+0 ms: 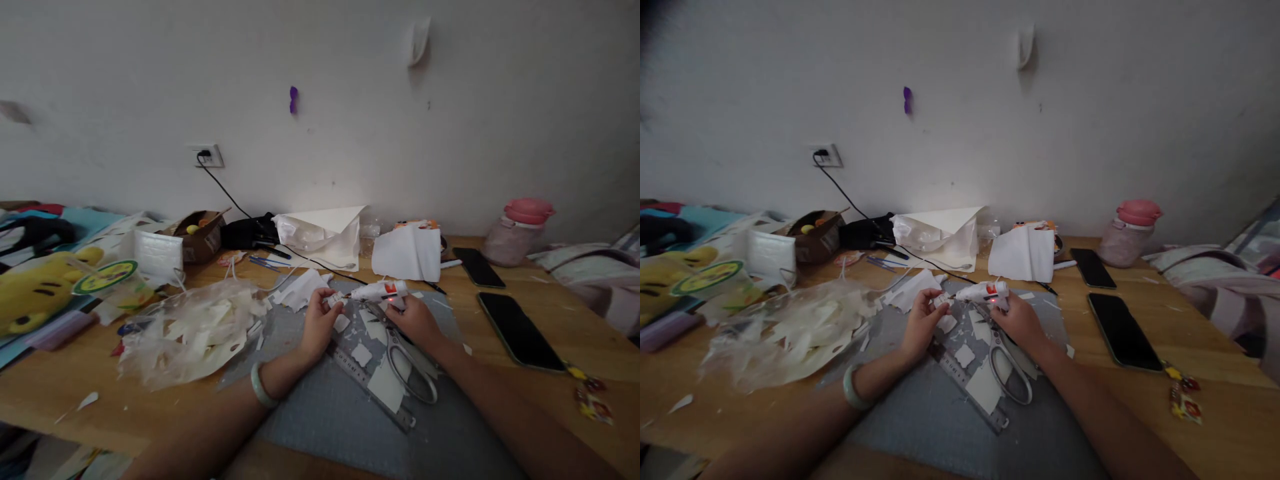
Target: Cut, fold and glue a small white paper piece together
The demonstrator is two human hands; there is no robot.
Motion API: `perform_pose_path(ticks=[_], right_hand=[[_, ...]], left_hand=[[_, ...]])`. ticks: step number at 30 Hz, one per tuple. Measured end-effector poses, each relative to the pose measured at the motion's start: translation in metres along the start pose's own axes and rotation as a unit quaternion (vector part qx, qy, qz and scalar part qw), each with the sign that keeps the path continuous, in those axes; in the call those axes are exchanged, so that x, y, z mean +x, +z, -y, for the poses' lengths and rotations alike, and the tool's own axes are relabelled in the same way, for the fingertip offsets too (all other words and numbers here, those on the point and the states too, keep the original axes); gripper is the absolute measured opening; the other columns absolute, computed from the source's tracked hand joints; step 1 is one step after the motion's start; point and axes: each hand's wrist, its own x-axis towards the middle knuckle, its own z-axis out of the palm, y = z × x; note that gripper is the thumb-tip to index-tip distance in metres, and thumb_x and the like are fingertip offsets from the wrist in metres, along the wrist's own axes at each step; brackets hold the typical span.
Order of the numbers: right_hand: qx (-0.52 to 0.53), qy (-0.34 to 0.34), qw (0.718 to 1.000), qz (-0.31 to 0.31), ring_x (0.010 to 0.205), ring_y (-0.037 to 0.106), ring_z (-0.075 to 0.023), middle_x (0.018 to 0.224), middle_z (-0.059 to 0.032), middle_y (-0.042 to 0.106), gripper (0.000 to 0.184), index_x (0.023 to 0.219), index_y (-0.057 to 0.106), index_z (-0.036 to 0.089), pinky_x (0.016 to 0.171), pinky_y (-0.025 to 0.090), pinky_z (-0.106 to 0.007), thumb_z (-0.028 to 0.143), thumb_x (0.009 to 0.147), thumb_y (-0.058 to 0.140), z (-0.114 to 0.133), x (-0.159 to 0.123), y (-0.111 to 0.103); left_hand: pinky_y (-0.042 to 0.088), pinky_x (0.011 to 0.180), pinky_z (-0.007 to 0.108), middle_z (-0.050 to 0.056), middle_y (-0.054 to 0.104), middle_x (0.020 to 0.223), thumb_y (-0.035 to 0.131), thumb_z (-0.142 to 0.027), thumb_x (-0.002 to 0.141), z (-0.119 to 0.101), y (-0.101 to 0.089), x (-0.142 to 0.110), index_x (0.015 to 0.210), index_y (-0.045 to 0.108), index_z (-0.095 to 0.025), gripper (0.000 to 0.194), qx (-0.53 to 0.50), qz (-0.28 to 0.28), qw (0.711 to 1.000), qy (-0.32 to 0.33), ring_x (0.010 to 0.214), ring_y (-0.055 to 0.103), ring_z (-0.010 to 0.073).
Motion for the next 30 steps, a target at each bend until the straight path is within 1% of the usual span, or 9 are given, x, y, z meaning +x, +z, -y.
perform_pose_path(ticks=[10,20,26,30], right_hand=[[0.024,-0.003,1.0,-0.002,0.063,0.059,-0.019,0.072,-0.0058,0.067,0.019,0.081,0.061,0.019,0.055,0.037,-0.025,0.03,0.071,0.05,-0.0001,-0.0005,-0.0001],[0.016,0.008,1.0,-0.003,0.062,0.059,-0.0199,0.07,-0.0061,0.067,0.018,0.08,0.06,0.019,0.054,0.037,-0.025,0.032,0.072,0.05,0.001,-0.0007,-0.0004],[0.02,0.003,1.0,-0.001,0.063,0.059,-0.0202,0.071,-0.006,0.067,0.019,0.081,0.061,0.019,0.055,0.038,-0.026,0.033,0.072,0.05,0.001,-0.0008,-0.0008],[0.012,0.006,1.0,0.0,0.064,0.059,-0.0203,0.071,-0.0059,0.067,0.02,0.082,0.06,0.019,0.055,0.037,-0.025,0.033,0.072,0.05,0.0004,-0.0006,-0.0004]], left_hand=[[0.041,0.052,0.022,-0.004,0.055,0.075,0.063,-0.024,0.064,0.0,0.0002,-0.0003,0.088,0.048,-0.019,0.029,-0.011,0.009,1.0,-0.001,0.056,0.053,0.0094],[0.043,0.053,0.023,-0.004,0.058,0.07,0.064,-0.026,0.065,-0.0028,0.0003,-0.003,0.089,0.049,-0.019,0.03,-0.021,0.03,0.999,-0.019,0.057,0.057,0.0116],[0.045,0.054,0.025,-0.003,0.06,0.069,0.065,-0.025,0.064,-0.0055,0.0009,-0.0038,0.089,0.05,-0.02,0.03,-0.022,0.033,0.999,-0.013,0.059,0.059,0.0127],[0.044,0.053,0.024,-0.004,0.06,0.068,0.065,-0.025,0.064,-0.0059,0.0012,-0.0042,0.09,0.05,-0.019,0.031,-0.017,0.032,0.999,-0.012,0.056,0.058,0.012]])
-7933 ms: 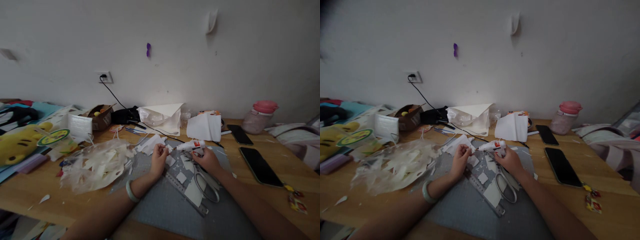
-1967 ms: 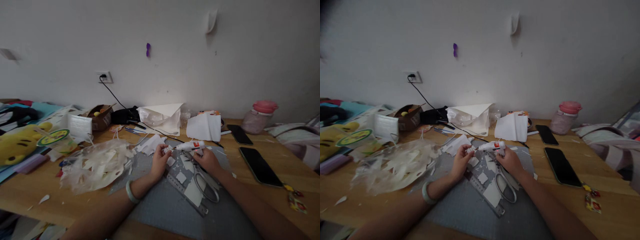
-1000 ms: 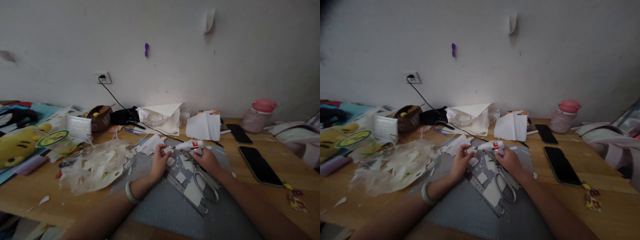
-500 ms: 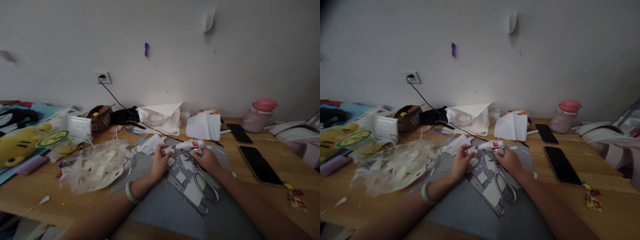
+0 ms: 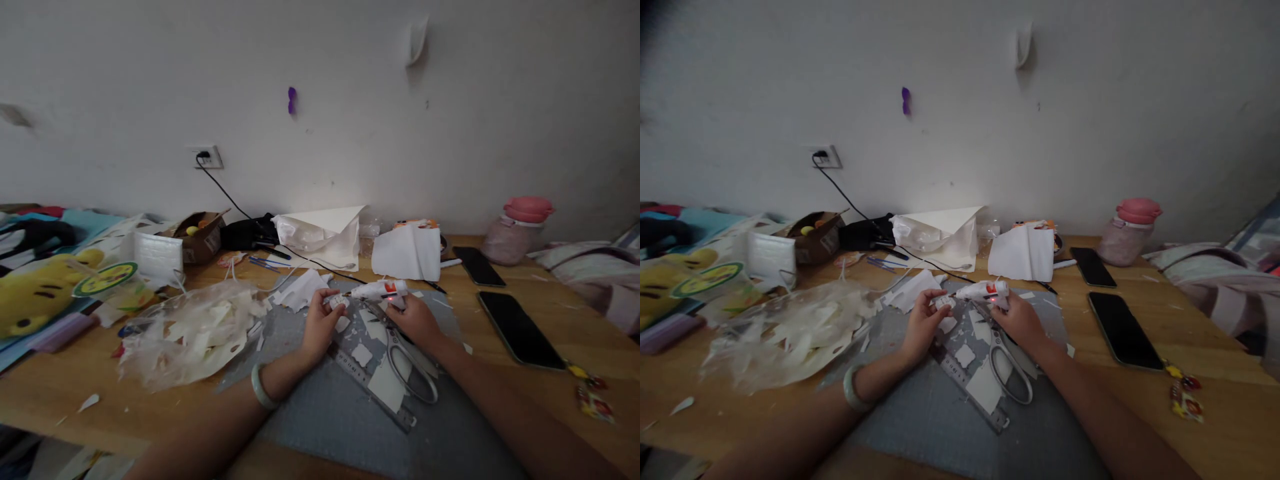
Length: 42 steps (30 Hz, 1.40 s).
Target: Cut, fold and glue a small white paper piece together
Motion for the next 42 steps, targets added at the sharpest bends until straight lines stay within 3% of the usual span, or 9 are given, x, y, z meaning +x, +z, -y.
perform_pose_path(ticks=[11,18,21,24,27,31,38,40,42], right_hand=[[0.008,0.012,1.0,-0.019,0.066,0.06,-0.0221,0.074,-0.0071,0.068,0.027,0.088,0.062,0.019,0.057,0.039,-0.027,0.04,0.072,0.054,0.002,0.0,0.0],[0.109,0.04,0.991,-0.07,0.07,0.06,-0.0241,0.072,-0.0068,0.066,0.036,0.085,0.058,0.018,0.062,0.043,-0.031,0.05,0.069,0.058,0.0,0.005,0.0],[0.188,0.084,0.975,-0.09,0.059,0.057,-0.0202,0.066,-0.0041,0.063,0.037,0.082,0.054,0.018,0.056,0.044,-0.03,0.052,0.067,0.057,-0.003,0.014,-0.004],[0.236,0.137,0.961,-0.048,0.044,0.052,-0.0162,0.058,-0.0006,0.06,0.034,0.089,0.052,0.017,0.045,0.041,-0.027,0.048,0.073,0.049,-0.007,0.026,-0.011],[0.213,0.149,0.965,-0.023,0.052,0.058,-0.0178,0.063,-0.0023,0.064,0.027,0.088,0.055,0.017,0.05,0.044,-0.027,0.038,0.073,0.048,-0.014,0.035,-0.018],[0.158,0.151,0.976,-0.008,0.065,0.061,-0.0205,0.061,-0.0012,0.064,0.016,0.069,0.06,0.019,0.058,0.043,-0.027,0.034,0.068,0.054,-0.026,0.04,-0.021],[0.07,0.168,0.983,0.029,0.055,0.057,-0.0195,0.051,-0.0027,0.059,0.03,0.056,0.058,0.02,0.053,0.036,-0.027,0.047,0.068,0.058,-0.03,0.036,-0.023],[0.03,0.156,0.987,0.008,0.058,0.057,-0.0199,0.059,-0.0051,0.062,0.028,0.062,0.06,0.019,0.054,0.037,-0.027,0.046,0.068,0.058,-0.024,0.032,-0.026],[0.008,0.096,0.994,-0.053,0.066,0.057,-0.02,0.072,-0.0074,0.064,0.022,0.074,0.061,0.018,0.058,0.039,-0.028,0.04,0.069,0.057,-0.014,0.028,-0.028]], left_hand=[[0.043,0.054,0.022,-0.005,0.059,0.067,0.065,-0.026,0.064,0.001,0.0,-0.001,0.094,0.048,-0.019,0.036,-0.015,-0.002,1.0,-0.01,0.057,0.058,0.0115],[0.047,0.059,0.025,-0.004,0.06,0.071,0.066,-0.027,0.065,0.0,0.0,-0.003,0.094,0.049,-0.02,0.034,-0.025,0.015,1.0,-0.007,0.062,0.06,0.0121],[0.049,0.064,0.026,-0.003,0.06,0.078,0.065,-0.026,0.065,0.0,0.001,-0.003,0.091,0.05,-0.02,0.031,-0.024,0.014,1.0,0.004,0.064,0.06,0.0108],[0.048,0.063,0.025,-0.001,0.059,0.087,0.065,-0.025,0.065,0.001,0.001,-0.003,0.089,0.049,-0.019,0.03,-0.028,0.014,0.999,-0.002,0.063,0.059,0.0096],[0.047,0.061,0.024,0.0,0.057,0.093,0.065,-0.025,0.064,0.002,0.002,-0.004,0.089,0.047,-0.019,0.031,-0.037,0.022,0.999,-0.009,0.062,0.058,0.0085],[0.048,0.061,0.023,0.0,0.057,0.094,0.065,-0.026,0.065,0.003,0.004,-0.006,0.089,0.046,-0.02,0.031,-0.027,0.031,0.999,-0.006,0.062,0.058,0.0085],[0.048,0.062,0.025,0.0,0.057,0.088,0.065,-0.027,0.066,0.003,0.006,-0.013,0.087,0.046,-0.02,0.03,-0.032,0.063,0.997,0.016,0.063,0.058,0.01],[0.048,0.062,0.024,0.0,0.057,0.087,0.065,-0.026,0.066,0.003,0.007,-0.015,0.087,0.045,-0.021,0.03,-0.04,0.071,0.997,0.014,0.063,0.059,0.0101],[0.047,0.061,0.024,-0.001,0.057,0.085,0.065,-0.026,0.066,0.004,0.008,-0.016,0.088,0.045,-0.021,0.031,-0.049,0.075,0.996,0.007,0.064,0.059,0.0106]])
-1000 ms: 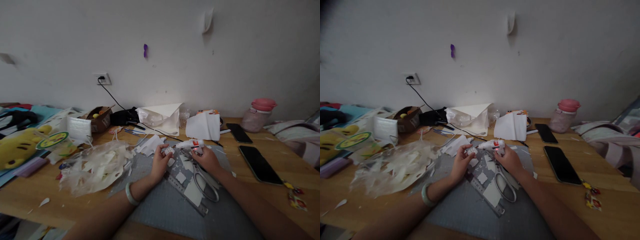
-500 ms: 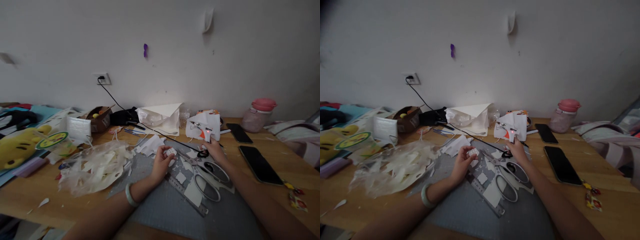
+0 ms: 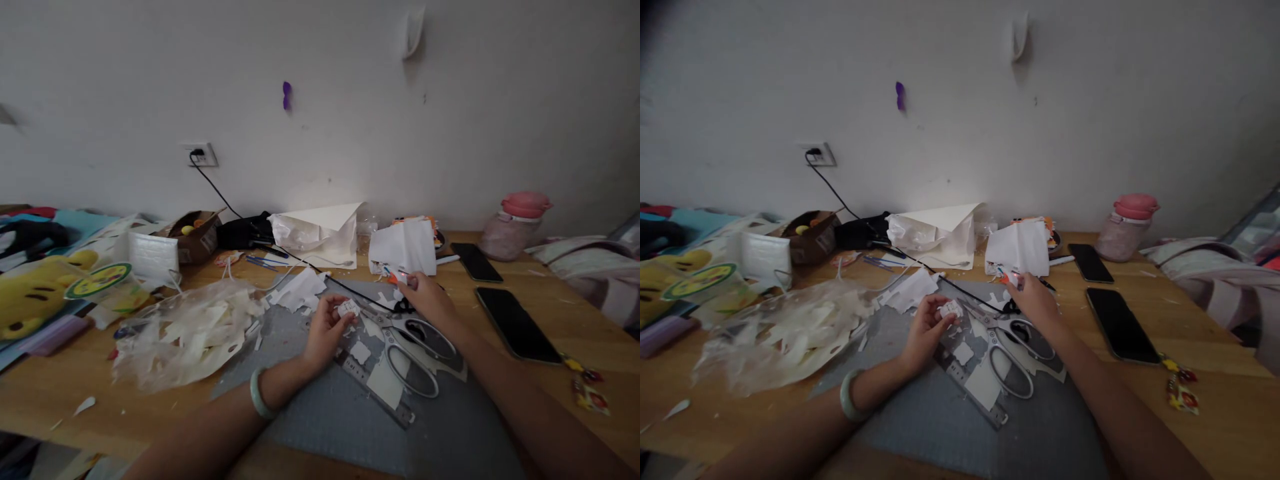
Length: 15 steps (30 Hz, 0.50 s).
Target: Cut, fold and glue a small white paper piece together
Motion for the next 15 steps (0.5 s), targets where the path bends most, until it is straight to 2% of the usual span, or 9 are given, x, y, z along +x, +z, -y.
perform_pose_path(ticks=[2,3,6,8,11,15], right_hand=[[0.057,-0.086,0.994,-0.03,0.071,0.055,-0.0188,0.079,-0.0072,0.062,0.021,0.08,0.06,0.018,0.063,0.04,-0.028,0.034,0.069,0.053,0.013,-0.007,-0.001],[0.108,-0.11,0.988,-0.003,0.069,0.054,-0.0173,0.076,-0.0056,0.061,0.021,0.078,0.059,0.018,0.063,0.041,-0.027,0.035,0.07,0.051,0.02,-0.011,-0.001],[0.242,-0.06,0.953,0.17,0.052,0.046,-0.012,0.058,0.0019,0.052,0.022,0.069,0.056,0.019,0.05,0.038,-0.024,0.04,0.07,0.05,0.038,-0.023,0.001],[0.297,-0.014,0.92,0.255,0.044,0.04,-0.0089,0.052,0.0055,0.046,0.022,0.069,0.056,0.018,0.045,0.033,-0.022,0.04,0.069,0.053,0.046,-0.03,0.003],[0.347,0.01,0.882,0.318,0.043,0.036,-0.0066,0.053,0.0068,0.044,0.022,0.071,0.057,0.017,0.044,0.029,-0.021,0.039,0.068,0.057,0.05,-0.038,0.006],[0.37,0.023,0.86,0.351,0.046,0.033,-0.0062,0.055,0.0066,0.044,0.025,0.076,0.06,0.016,0.045,0.025,-0.021,0.039,0.068,0.06,0.046,-0.043,0.013]], left_hand=[[0.047,0.061,0.024,-0.001,0.057,0.081,0.066,-0.026,0.065,0.0,0.001,-0.001,0.088,0.044,-0.021,0.032,-0.008,0.005,1.0,-0.006,0.063,0.059,0.0107],[0.047,0.062,0.024,-0.002,0.057,0.08,0.066,-0.025,0.065,0.0,0.001,-0.002,0.089,0.044,-0.021,0.033,-0.01,0.008,1.0,-0.007,0.063,0.059,0.0106],[0.047,0.063,0.024,-0.002,0.058,0.077,0.067,-0.026,0.066,-0.001,0.001,-0.003,0.088,0.044,-0.021,0.033,-0.01,0.023,1.0,-0.008,0.063,0.058,0.0106],[0.047,0.063,0.025,-0.002,0.058,0.075,0.067,-0.028,0.066,-0.002,0.001,-0.004,0.087,0.045,-0.021,0.032,-0.003,0.034,0.999,-0.009,0.063,0.059,0.0113],[0.047,0.063,0.026,-0.002,0.058,0.074,0.068,-0.03,0.066,-0.002,0.0,-0.005,0.085,0.047,-0.02,0.03,0.011,0.047,0.999,-0.003,0.063,0.059,0.0123],[0.046,0.063,0.025,-0.003,0.058,0.07,0.068,-0.032,0.067,0.0,-0.002,-0.006,0.085,0.047,-0.02,0.03,0.034,0.058,0.998,-0.009,0.063,0.059,0.0128]])
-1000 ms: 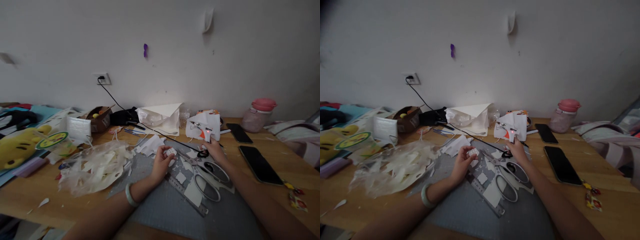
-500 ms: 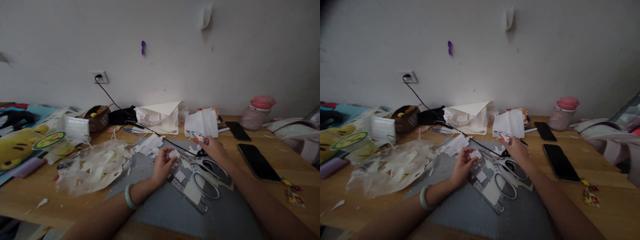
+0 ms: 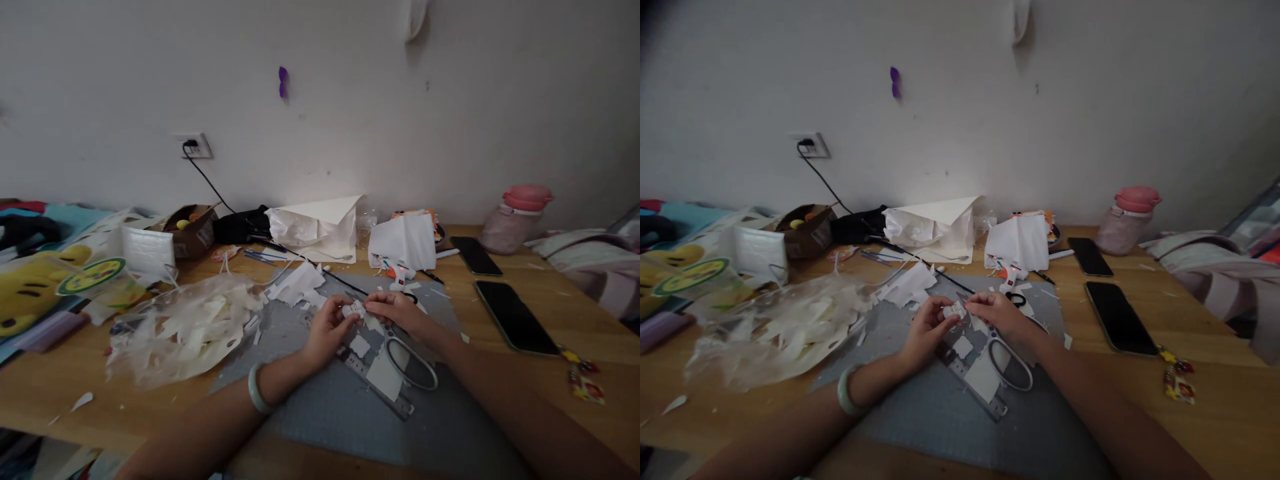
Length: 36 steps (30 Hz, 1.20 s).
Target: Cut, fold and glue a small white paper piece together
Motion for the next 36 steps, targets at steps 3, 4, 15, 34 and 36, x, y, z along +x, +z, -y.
perform_pose_path(ticks=[3,4,15,34,36], right_hand=[[0.037,0.0,0.999,0.004,0.047,0.032,-0.0062,0.057,0.006,0.045,0.028,0.077,0.06,0.016,0.045,0.023,-0.022,0.042,0.066,0.062,-0.009,0.003,0.001],[0.048,-0.004,0.999,0.005,0.047,0.031,-0.0062,0.057,0.0059,0.045,0.029,0.077,0.06,0.016,0.046,0.022,-0.022,0.043,0.066,0.063,-0.013,0.004,0.002],[0.064,-0.019,0.997,-0.029,0.047,0.028,-0.0071,0.052,0.0065,0.04,0.025,0.071,0.059,0.017,0.046,0.017,-0.024,0.042,0.067,0.063,-0.029,0.011,0.007],[0.047,-0.005,0.998,-0.042,0.046,0.026,-0.0059,0.052,0.0075,0.042,0.023,0.064,0.052,0.017,0.047,0.018,-0.025,0.038,0.062,0.061,-0.016,0.005,0.011],[0.052,-0.008,0.998,-0.047,0.046,0.025,-0.0059,0.051,0.0083,0.039,0.023,0.064,0.052,0.017,0.047,0.018,-0.025,0.039,0.062,0.061,-0.017,0.005,0.012]], left_hand=[[0.045,0.063,0.025,-0.004,0.058,0.068,0.068,-0.033,0.067,0.0,-0.001,0.0,0.086,0.046,-0.02,0.032,0.007,0.003,1.0,-0.02,0.063,0.059,0.0129],[0.044,0.063,0.025,-0.004,0.058,0.069,0.068,-0.033,0.066,0.0,-0.001,0.0,0.086,0.046,-0.02,0.033,0.005,0.003,1.0,-0.024,0.064,0.059,0.0128],[0.043,0.059,0.022,-0.006,0.057,0.067,0.069,-0.031,0.066,0.0,-0.001,0.0,0.085,0.045,-0.02,0.033,-0.025,0.012,0.999,-0.027,0.059,0.059,0.0103],[0.041,0.058,0.021,-0.005,0.059,0.067,0.07,-0.031,0.064,-0.003,0.001,0.001,0.082,0.042,-0.02,0.035,-0.051,0.01,0.997,-0.053,0.058,0.059,0.01],[0.041,0.058,0.021,-0.005,0.059,0.068,0.071,-0.032,0.064,-0.002,0.001,0.001,0.082,0.042,-0.02,0.036,-0.05,0.006,0.997,-0.053,0.058,0.058,0.0096]])
